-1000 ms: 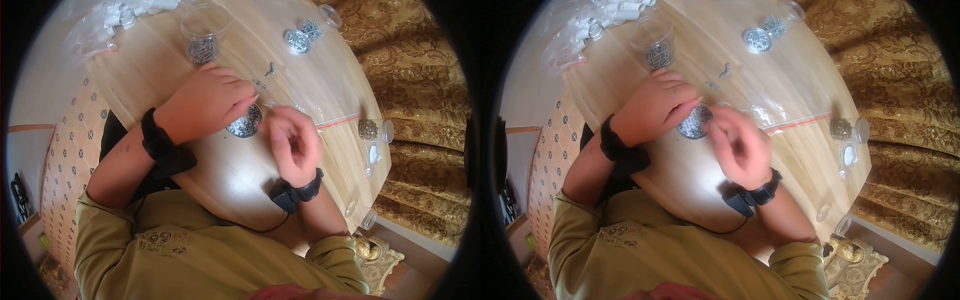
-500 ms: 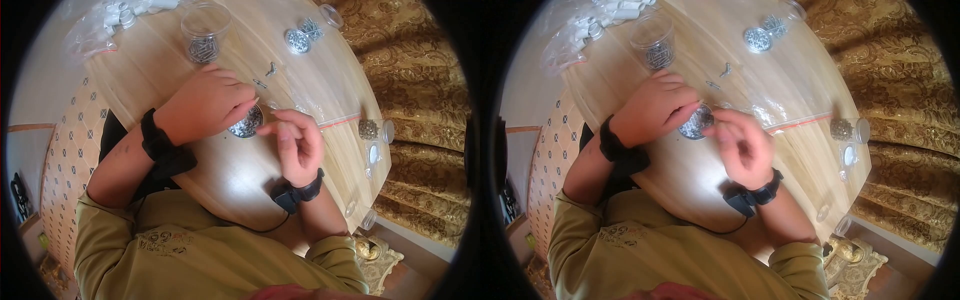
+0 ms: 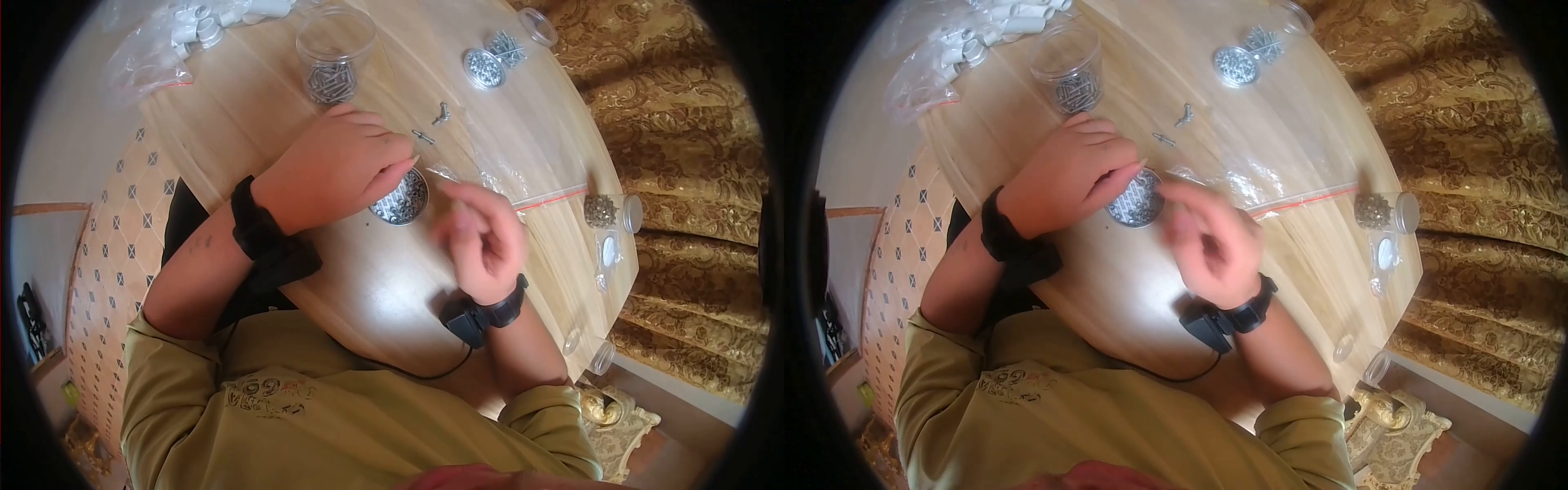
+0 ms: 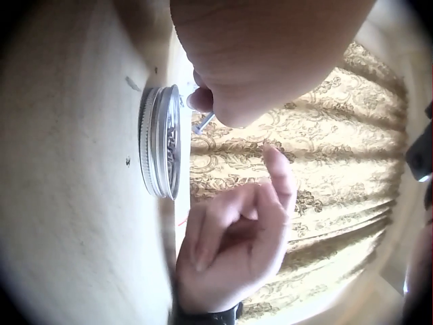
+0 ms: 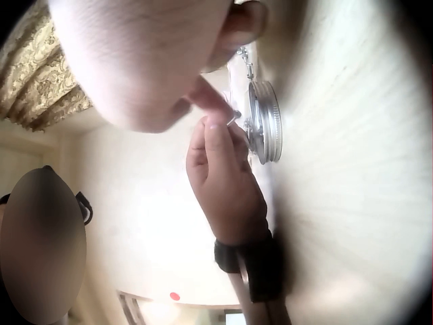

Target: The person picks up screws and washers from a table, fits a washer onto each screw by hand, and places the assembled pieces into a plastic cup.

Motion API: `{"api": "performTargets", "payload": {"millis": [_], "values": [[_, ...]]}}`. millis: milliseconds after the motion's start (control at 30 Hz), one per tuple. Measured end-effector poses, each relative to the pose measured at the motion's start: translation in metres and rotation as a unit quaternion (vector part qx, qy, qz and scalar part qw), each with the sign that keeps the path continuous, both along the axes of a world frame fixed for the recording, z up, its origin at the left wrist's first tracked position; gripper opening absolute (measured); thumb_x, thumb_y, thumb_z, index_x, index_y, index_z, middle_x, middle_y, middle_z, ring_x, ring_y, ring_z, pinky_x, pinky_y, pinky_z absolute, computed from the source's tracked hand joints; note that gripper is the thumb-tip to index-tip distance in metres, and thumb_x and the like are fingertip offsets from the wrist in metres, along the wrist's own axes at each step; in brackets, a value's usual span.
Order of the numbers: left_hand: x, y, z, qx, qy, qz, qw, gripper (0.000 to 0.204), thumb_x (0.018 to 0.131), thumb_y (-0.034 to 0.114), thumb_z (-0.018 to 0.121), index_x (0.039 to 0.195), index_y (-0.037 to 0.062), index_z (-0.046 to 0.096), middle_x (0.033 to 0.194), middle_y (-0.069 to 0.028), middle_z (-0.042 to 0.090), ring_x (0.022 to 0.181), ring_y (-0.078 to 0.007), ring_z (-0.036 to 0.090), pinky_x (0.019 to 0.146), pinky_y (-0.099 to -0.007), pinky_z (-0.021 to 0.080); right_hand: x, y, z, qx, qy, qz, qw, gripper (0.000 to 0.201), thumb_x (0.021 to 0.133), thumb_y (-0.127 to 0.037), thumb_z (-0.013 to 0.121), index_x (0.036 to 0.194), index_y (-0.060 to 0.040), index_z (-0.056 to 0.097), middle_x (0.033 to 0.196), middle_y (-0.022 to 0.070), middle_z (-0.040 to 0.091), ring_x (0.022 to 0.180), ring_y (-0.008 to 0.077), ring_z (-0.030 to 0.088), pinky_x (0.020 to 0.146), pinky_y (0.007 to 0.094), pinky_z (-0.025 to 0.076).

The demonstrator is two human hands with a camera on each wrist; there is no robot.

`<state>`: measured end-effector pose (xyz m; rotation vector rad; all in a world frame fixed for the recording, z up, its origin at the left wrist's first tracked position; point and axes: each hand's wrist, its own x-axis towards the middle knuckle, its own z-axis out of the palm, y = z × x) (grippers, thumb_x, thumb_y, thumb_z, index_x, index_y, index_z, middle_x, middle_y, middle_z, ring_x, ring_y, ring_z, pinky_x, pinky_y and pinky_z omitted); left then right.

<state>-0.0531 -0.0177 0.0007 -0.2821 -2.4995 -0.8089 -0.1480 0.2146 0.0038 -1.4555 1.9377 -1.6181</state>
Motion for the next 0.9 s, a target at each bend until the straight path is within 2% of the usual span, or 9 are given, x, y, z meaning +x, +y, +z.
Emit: {"api": "performTargets", "payload": {"millis": [100, 267, 367, 433, 533, 667, 733, 867, 900], "values": [[0.001, 0.000, 0.001, -0.004, -0.005, 0.005, 1.000, 0.006, 0.092, 0.010, 0.067, 0.089, 0.0056, 0.064, 0.079, -0.0098, 0.059, 0.081, -0.0303, 0.058, 0.079, -0.0407, 0.045, 0.001, 0.004, -0.001, 0.023, -0.029, -0.037, 0.999, 0.037, 0.097, 0.004, 0.062, 0.133, 0.0003, 0.063, 0.086, 0.0035, 0.071, 0.064, 0.0057, 0.052, 0.060, 0.0194, 0.042], [0.001, 0.000, 0.003, 0.002, -0.018, 0.000, 1.000, 0.007, 0.092, 0.010, 0.066, 0.088, 0.0053, 0.063, 0.079, -0.0100, 0.059, 0.082, -0.0308, 0.058, 0.080, -0.0409, 0.044, 0.003, -0.014, 0.004, 0.033, -0.083, -0.047, 0.995, 0.043, 0.096, 0.002, 0.063, 0.138, 0.0016, 0.055, 0.124, 0.0059, 0.073, 0.061, 0.0008, 0.042, 0.056, 0.0191, 0.038], [0.004, -0.005, 0.016, 0.037, 0.013, 0.021, 0.999, 0.012, 0.097, 0.015, 0.065, 0.088, 0.0076, 0.064, 0.076, -0.0075, 0.061, 0.078, -0.0301, 0.061, 0.080, -0.0425, 0.047, 0.000, -0.014, -0.003, 0.017, -0.086, -0.044, 0.995, 0.040, 0.097, 0.003, 0.061, 0.137, 0.0016, 0.056, 0.120, 0.0055, 0.074, 0.065, 0.0009, 0.046, 0.058, 0.0184, 0.039], [0.010, -0.011, 0.034, 0.033, 0.137, 0.118, 0.983, 0.010, 0.098, 0.015, 0.067, 0.096, 0.0059, 0.068, 0.078, -0.0087, 0.062, 0.075, -0.0296, 0.061, 0.076, -0.0421, 0.048, 0.002, -0.015, 0.000, 0.015, -0.116, -0.049, 0.992, 0.037, 0.099, 0.002, 0.061, 0.136, 0.0014, 0.056, 0.116, 0.0046, 0.074, 0.067, 0.0009, 0.047, 0.060, 0.0181, 0.040], [0.011, -0.026, 0.061, 0.024, 0.174, 0.195, 0.965, 0.011, 0.096, 0.014, 0.070, 0.103, 0.0054, 0.072, 0.075, -0.0092, 0.061, 0.070, -0.0276, 0.059, 0.070, -0.0396, 0.049, 0.000, -0.015, -0.004, 0.020, -0.131, -0.050, 0.990, 0.032, 0.101, 0.001, 0.060, 0.133, 0.0008, 0.058, 0.109, 0.0031, 0.073, 0.072, 0.0019, 0.052, 0.063, 0.0181, 0.044], [0.003, -0.036, 0.068, -0.008, 0.108, 0.246, 0.963, 0.020, 0.094, 0.014, 0.075, 0.111, 0.0057, 0.070, 0.071, -0.0086, 0.059, 0.067, -0.0256, 0.058, 0.065, -0.0367, 0.049, -0.001, -0.015, -0.006, 0.019, -0.118, -0.039, 0.992, 0.027, 0.103, 0.000, 0.060, 0.130, 0.0002, 0.061, 0.101, 0.0032, 0.071, 0.080, 0.0052, 0.062, 0.071, 0.0200, 0.050], [0.005, -0.029, 0.063, 0.100, 0.099, 0.287, 0.947, 0.027, 0.095, 0.016, 0.074, 0.120, 0.0076, 0.067, 0.070, -0.0076, 0.059, 0.067, -0.0252, 0.058, 0.064, -0.0360, 0.048, 0.000, -0.015, -0.004, 0.022, -0.119, -0.044, 0.992, 0.026, 0.103, 0.000, 0.060, 0.129, 0.0003, 0.062, 0.100, 0.0037, 0.071, 0.084, 0.0066, 0.064, 0.073, 0.0209, 0.052], [0.008, 0.000, 0.051, 0.150, 0.076, 0.229, 0.959, 0.030, 0.096, 0.017, 0.071, 0.124, 0.0082, 0.065, 0.077, -0.0080, 0.062, 0.070, -0.0276, 0.061, 0.065, -0.0385, 0.051, -0.001, -0.014, -0.007, 0.030, -0.119, -0.050, 0.991, 0.025, 0.103, 0.001, 0.059, 0.127, 0.0006, 0.063, 0.098, 0.0044, 0.071, 0.089, 0.0089, 0.068, 0.076, 0.0230, 0.054], [0.004, 0.004, 0.046, 0.099, 0.070, 0.177, 0.977, 0.030, 0.096, 0.013, 0.070, 0.124, 0.0070, 0.065, 0.082, -0.0084, 0.063, 0.071, -0.0255, 0.061, 0.066, -0.0361, 0.051, -0.002, -0.014, -0.006, 0.030, -0.119, -0.050, 0.991, 0.025, 0.103, 0.001, 0.059, 0.127, 0.0006, 0.063, 0.098, 0.0044, 0.071, 0.089, 0.0089, 0.068, 0.076, 0.0230, 0.054]]}}
